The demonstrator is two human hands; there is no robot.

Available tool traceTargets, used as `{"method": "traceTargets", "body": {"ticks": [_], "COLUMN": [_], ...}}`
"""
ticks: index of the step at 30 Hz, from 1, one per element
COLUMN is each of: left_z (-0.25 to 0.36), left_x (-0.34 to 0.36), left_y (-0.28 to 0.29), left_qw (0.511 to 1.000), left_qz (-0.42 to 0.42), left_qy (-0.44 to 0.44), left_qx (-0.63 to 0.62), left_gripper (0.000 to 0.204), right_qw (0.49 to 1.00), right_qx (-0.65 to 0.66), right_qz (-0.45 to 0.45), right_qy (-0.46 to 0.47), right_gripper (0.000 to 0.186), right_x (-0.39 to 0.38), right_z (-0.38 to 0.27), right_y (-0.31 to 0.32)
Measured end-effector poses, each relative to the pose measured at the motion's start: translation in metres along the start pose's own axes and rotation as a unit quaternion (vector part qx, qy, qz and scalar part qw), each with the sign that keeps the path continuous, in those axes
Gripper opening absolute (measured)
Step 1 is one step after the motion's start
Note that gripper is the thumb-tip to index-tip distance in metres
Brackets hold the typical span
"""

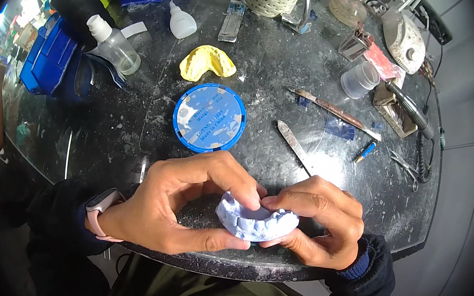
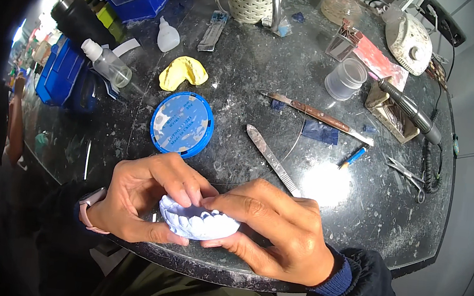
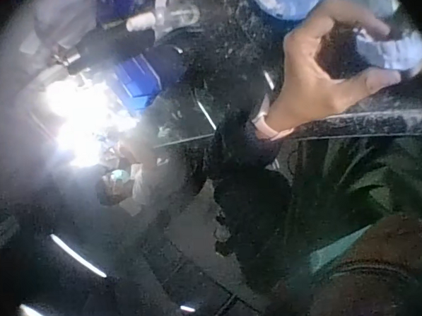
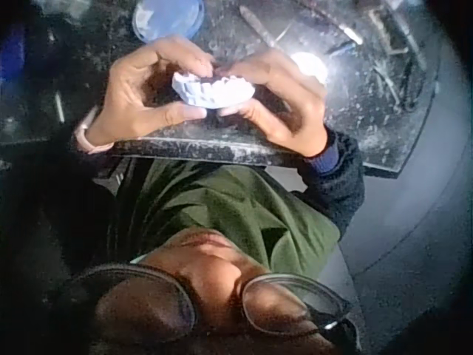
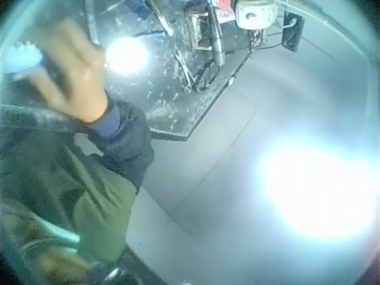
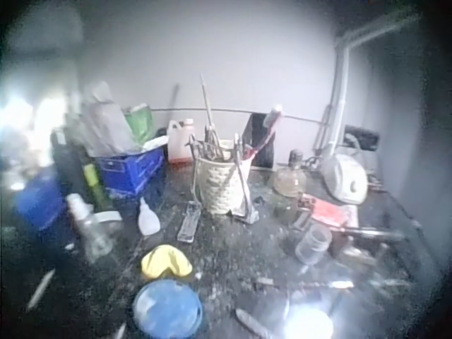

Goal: The person scrapes excess material from a blue dental cast using a metal tool and then uses pliers to cut a wire near the cast before placing items into a drawer.

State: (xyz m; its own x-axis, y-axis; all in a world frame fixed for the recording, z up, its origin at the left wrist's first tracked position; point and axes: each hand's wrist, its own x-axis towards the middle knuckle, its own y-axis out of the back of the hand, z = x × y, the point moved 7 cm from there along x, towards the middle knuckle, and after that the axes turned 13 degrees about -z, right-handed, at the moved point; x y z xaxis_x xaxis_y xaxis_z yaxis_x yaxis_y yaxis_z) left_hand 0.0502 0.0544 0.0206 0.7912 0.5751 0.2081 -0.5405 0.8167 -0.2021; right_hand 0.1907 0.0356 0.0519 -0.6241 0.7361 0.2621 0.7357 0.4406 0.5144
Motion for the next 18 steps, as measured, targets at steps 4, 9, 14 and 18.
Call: {"method": "traceTargets", "body": {"ticks": [4, 9, 14, 18], "left_z": [0.002, 0.005, 0.006, 0.008], "left_x": [0.001, 0.003, -0.001, -0.001], "left_y": [0.003, 0.003, 0.005, 0.005], "left_qw": [0.998, 0.995, 0.993, 0.99], "left_qz": [-0.012, -0.011, -0.013, -0.007], "left_qy": [-0.017, -0.021, -0.031, -0.007], "left_qx": [0.057, 0.095, 0.115, 0.142], "left_gripper": [0.033, 0.027, 0.027, 0.028], "right_qw": [1.0, 1.0, 1.0, 1.0], "right_qx": [-0.007, -0.022, -0.027, -0.016], "right_qz": [0.002, 0.002, -0.002, 0.009], "right_qy": [0.002, 0.007, 0.009, 0.007], "right_gripper": [0.03, 0.028, 0.029, 0.03], "right_x": [0.0, 0.001, 0.003, 0.001], "right_z": [0.0, -0.003, -0.006, -0.001], "right_y": [0.0, 0.003, 0.001, 0.0]}}
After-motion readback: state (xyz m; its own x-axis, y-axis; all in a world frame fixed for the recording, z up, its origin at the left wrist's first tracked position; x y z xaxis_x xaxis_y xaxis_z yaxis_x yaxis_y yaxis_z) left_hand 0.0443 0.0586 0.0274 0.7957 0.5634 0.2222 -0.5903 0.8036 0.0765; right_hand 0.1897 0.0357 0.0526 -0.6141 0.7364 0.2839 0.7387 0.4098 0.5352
